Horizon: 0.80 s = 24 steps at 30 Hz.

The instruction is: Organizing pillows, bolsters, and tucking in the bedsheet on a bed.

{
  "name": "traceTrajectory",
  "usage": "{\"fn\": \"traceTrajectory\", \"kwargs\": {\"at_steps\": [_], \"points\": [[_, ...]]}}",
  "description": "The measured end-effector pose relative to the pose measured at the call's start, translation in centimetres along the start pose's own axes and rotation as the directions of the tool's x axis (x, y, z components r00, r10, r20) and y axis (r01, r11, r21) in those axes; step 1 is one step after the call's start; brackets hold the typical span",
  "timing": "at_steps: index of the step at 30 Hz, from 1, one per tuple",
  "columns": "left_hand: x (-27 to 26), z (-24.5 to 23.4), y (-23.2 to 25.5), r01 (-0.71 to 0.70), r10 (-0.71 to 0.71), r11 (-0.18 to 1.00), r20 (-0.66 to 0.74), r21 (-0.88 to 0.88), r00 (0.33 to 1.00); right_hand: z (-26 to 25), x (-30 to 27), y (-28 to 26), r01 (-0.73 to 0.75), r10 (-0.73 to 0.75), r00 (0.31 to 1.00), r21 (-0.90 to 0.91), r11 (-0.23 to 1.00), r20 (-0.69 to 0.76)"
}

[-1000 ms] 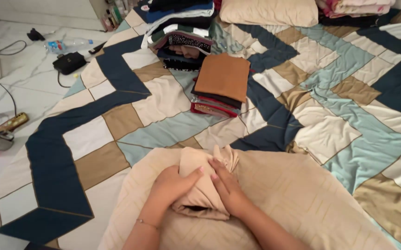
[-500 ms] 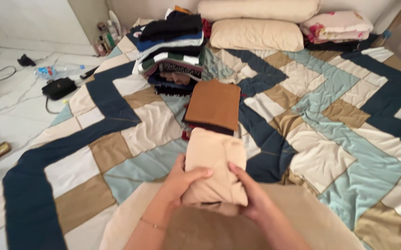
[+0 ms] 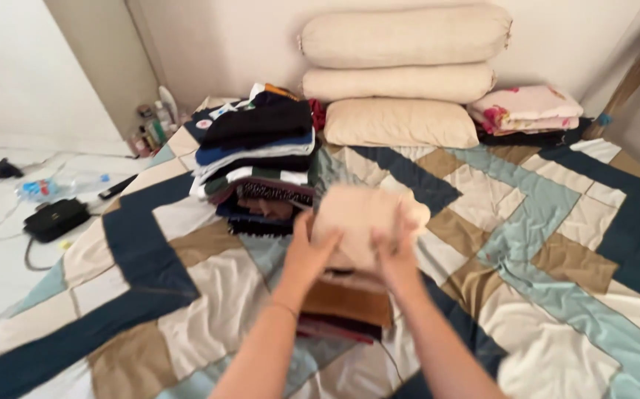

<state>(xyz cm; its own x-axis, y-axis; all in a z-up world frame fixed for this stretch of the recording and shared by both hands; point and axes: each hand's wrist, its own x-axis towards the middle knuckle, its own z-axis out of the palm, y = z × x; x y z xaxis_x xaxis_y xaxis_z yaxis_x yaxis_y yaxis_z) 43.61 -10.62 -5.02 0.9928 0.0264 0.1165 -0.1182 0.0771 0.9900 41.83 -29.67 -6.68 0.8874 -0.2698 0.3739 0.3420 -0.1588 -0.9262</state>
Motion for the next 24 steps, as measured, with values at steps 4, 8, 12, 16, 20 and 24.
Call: {"fn": "traceTrajectory", "kwargs": {"at_steps": [4,8,12,16,20,24], "points": [[-1.8,0.1,-6.0,-0.189,0.221,0.804,0.011,0.563,0.975,1.3,-2.5,9.1,-0.048,0.123,0.981,-0.426,0.903,0.151],[-4.1,1.2,-3.5,0.134,-0.029,0.719,-0.163,0.682,0.986,1.3,-3.6,9.4,-0.100,0.196,0.965,-0.444,0.891,0.175],[-5.4,0.6,-4.2,0.183,-0.095,0.685,-0.162,0.705,0.982,0.3,-6.6,8.5,-0.152,0.219,0.965,-0.375,0.914,0.143],[-10.0,-0.3,-6.1,-0.231,0.379,0.790,-0.156,0.568,0.912,-2.8,-16.1,14.7,0.066,-0.140,0.985,-0.519,0.852,-0.105],[-19.3,-3.7,-21.8,0.278,0.028,0.700,-0.415,0.658,0.910,-5.9,-26.2,24.0,-0.233,0.373,0.927,-0.838,0.494,-0.038],[-24.2,-6.7,-22.4,0.374,-0.110,0.378,-0.360,0.847,0.926,-4.9,-24.5,5.1,-0.318,0.785,0.620,-0.910,0.267,0.014]]}}
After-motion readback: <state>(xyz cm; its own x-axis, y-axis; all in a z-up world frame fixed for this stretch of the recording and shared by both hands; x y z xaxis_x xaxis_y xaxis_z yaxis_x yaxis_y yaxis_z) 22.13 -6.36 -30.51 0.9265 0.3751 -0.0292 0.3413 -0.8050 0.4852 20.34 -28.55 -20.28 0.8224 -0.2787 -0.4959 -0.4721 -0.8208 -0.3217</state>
